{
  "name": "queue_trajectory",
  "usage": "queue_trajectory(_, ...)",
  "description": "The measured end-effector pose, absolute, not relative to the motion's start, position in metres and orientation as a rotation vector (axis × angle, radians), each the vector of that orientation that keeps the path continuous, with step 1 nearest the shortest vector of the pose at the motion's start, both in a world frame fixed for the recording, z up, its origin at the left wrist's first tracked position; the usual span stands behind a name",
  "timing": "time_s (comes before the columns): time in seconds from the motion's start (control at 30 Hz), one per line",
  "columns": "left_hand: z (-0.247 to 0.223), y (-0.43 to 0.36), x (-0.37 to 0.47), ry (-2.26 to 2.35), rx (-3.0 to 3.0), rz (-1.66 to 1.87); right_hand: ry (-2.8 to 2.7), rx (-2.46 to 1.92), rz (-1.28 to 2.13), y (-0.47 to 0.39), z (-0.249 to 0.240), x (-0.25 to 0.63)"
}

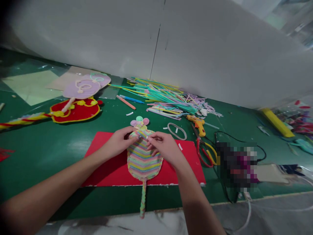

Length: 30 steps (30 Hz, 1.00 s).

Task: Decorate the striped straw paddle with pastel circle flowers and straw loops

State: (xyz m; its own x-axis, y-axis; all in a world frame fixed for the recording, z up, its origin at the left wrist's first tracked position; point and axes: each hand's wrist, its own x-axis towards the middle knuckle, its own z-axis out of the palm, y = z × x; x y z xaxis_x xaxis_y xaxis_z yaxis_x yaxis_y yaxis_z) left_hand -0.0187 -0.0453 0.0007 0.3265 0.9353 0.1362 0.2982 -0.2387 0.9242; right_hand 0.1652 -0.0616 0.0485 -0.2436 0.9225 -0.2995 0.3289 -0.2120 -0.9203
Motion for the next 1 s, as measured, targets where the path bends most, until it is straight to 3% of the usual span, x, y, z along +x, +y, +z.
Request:
queue_trajectory(0.17,0.007,-0.047,-0.02,1.241,1.98,1.16,-1.451,-1.474,1.555,-0.058,0.031,0.162)
queue_trajectory(0.43,-0.011,-0.047,-0.013,1.112,2.162,0.95,-1.452,-1.454,1.591,-0.054,0.026,0.157)
queue_trajectory(1.0,-0.003,-0.051,-0.012,1.124,2.234,0.719,-1.592,-1.502,1.513,-0.054,0.029,0.15)
